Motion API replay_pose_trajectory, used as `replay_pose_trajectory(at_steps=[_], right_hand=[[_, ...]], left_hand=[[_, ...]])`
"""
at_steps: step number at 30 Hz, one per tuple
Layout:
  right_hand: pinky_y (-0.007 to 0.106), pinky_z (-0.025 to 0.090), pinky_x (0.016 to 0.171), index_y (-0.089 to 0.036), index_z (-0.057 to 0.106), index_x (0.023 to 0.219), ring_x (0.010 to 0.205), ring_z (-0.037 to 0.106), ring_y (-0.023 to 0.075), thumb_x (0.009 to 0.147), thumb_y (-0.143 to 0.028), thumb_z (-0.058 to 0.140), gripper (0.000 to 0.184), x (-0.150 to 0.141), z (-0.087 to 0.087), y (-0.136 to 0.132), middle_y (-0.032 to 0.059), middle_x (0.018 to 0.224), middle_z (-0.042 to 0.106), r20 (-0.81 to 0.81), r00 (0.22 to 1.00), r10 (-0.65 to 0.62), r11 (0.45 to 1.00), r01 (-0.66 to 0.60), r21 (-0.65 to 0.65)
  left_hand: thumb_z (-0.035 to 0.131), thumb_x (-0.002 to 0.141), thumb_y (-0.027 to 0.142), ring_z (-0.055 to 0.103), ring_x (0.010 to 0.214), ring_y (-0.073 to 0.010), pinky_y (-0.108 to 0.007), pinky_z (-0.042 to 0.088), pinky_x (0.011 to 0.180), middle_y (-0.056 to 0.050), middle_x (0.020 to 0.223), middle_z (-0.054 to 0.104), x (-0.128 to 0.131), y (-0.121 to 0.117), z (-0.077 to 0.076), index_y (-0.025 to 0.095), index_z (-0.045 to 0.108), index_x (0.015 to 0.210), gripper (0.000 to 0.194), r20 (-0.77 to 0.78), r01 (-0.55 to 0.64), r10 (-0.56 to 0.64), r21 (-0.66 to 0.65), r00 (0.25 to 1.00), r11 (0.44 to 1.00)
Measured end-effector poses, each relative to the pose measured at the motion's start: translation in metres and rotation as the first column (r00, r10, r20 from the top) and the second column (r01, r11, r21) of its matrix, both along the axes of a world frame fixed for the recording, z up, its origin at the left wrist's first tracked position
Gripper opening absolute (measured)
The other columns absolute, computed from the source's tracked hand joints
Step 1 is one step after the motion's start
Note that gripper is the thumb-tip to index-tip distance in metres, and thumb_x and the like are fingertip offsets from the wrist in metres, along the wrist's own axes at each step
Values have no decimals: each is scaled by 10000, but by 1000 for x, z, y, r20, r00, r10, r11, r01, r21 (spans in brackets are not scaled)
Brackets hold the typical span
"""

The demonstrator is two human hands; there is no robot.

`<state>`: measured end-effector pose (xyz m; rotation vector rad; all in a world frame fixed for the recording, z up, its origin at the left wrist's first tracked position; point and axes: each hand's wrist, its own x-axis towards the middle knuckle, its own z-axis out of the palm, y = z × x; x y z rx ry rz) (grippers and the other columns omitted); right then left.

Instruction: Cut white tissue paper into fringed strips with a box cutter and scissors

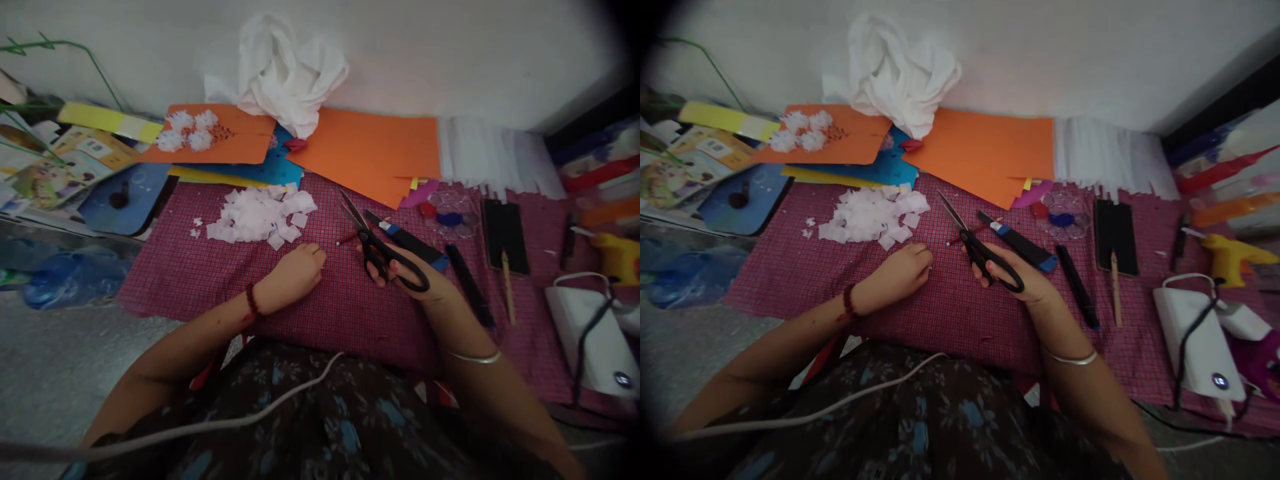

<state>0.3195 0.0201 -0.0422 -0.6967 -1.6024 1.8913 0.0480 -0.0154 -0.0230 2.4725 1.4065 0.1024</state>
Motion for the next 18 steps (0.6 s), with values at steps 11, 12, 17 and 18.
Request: replay_pose_trajectory(at_steps=[11, 12, 17, 18], right_hand=[[322, 398, 591, -226, 619, 1342, 676, 525, 182, 926, -616, 648, 571, 8, -11, -1, 45, 869, 623, -6, 997, -79, 988, 77, -136], [325, 403, 594, -232, 614, 1354, 678, 525, 185, 925, -611, 653, 574, 8, -12, -1, 42, 863, 621, -11, 996, -90, 982, 86, -166], [342, 444, 598, -256, 643, 1308, 679, 541, 197, 934, -583, 645, 497, 9, -15, 0, 41, 859, 612, -32, 988, -154, 957, 141, -254], [344, 449, 593, -260, 648, 1294, 675, 538, 199, 934, -581, 643, 483, 9, -16, 1, 40, 850, 609, -34, 986, -166, 955, 152, -256]], left_hand=[[528, 842, 129, 555, 726, -203, -333, 434, 686, -32, 780, 573, -116, -47, 37, 226, 508, 762, 129, 167, -433, 415, 93, 895, 897], [540, 840, 143, 548, 710, -205, -332, 416, 667, -31, 772, 567, -136, -47, 37, 227, 510, 750, 127, 168, -495, 475, 108, 864, 862], [575, 787, 161, 592, 760, -237, -339, 447, 751, -46, 786, 611, -210, -31, 28, 227, 613, 775, 77, 215, -662, 631, 136, 746, 737], [571, 770, 150, 598, 771, -242, -347, 461, 778, -48, 799, 621, -218, -26, 26, 224, 644, 825, 118, 212, -677, 646, 135, 733, 724]])
